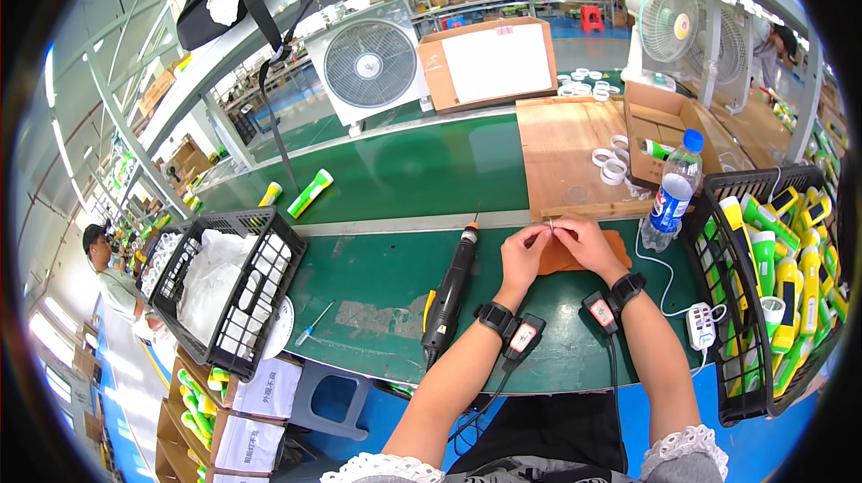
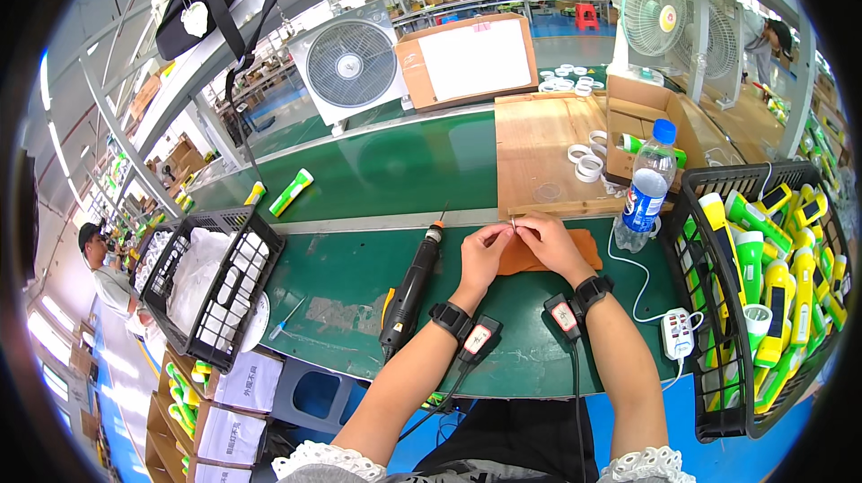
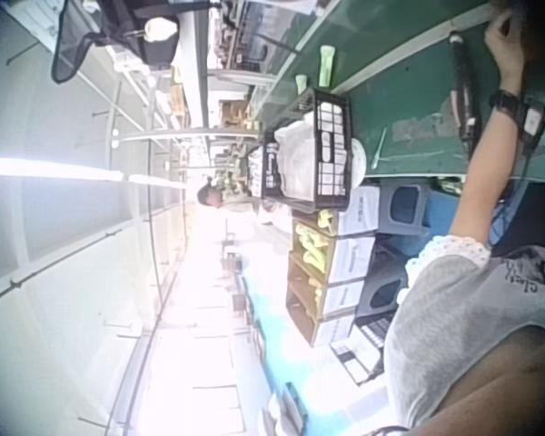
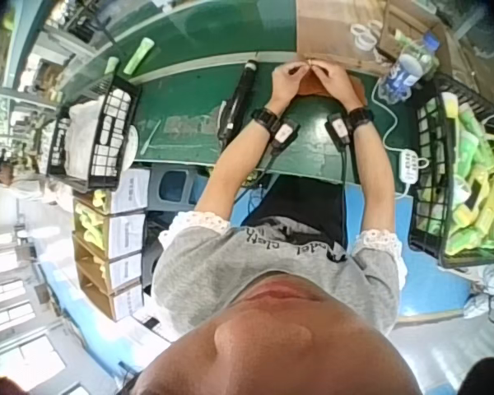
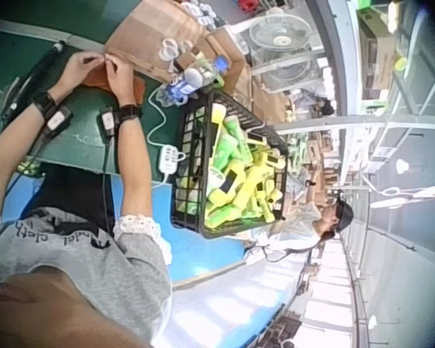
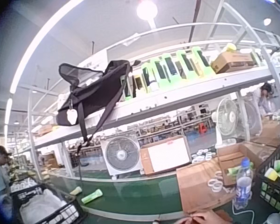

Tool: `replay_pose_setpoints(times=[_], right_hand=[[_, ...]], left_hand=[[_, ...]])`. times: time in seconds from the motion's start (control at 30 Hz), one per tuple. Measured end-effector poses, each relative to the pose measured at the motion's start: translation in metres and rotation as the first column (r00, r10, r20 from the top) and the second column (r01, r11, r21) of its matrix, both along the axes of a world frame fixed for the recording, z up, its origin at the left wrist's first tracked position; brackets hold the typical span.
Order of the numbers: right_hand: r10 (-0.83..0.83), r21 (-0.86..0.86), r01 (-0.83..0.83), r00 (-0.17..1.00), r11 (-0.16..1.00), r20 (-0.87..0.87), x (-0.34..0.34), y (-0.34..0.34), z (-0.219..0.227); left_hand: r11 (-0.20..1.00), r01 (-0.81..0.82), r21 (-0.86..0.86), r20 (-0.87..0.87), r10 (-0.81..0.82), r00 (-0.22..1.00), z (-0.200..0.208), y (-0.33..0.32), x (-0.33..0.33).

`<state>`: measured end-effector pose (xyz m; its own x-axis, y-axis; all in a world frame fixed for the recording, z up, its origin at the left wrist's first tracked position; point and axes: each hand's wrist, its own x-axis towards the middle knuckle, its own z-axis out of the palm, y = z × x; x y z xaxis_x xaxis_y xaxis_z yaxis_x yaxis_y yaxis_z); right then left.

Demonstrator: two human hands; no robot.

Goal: The person is seen assembling flashlights on a production line, including applying stickers and components.

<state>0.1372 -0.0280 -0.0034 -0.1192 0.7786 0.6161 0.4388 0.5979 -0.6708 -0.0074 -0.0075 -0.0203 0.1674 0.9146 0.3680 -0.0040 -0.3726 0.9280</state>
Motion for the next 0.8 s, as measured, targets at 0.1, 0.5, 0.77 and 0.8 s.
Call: replay_pose_setpoints(times=[0.1, 0.5, 0.77, 0.8], right_hand=[[-0.031, -0.03, 0.03, 0.999, 0.999, -0.016, 0.0, -0.001, 0.001], [0.043, -0.137, -0.04, 0.999, 0.99, 0.022, -0.004, -0.008, 0.009], [0.019, -0.099, -0.023, 0.999, 0.995, -0.037, -0.005, -0.007, 0.007], [0.017, -0.101, -0.021, 0.999, 0.995, -0.045, -0.005, -0.007, 0.007]], left_hand=[[0.999, 0.019, -0.028, -0.018, -0.019, 1.0, 0.0, 0.0, 0.001], [0.997, 0.018, -0.081, -0.076, -0.024, 0.997, 0.0, -0.002, 0.002], [0.997, 0.08, -0.024, -0.129, -0.082, 0.988, 0.001, -0.004, 0.003], [0.996, 0.085, -0.027, -0.127, -0.088, 0.988, 0.002, -0.004, 0.002]])
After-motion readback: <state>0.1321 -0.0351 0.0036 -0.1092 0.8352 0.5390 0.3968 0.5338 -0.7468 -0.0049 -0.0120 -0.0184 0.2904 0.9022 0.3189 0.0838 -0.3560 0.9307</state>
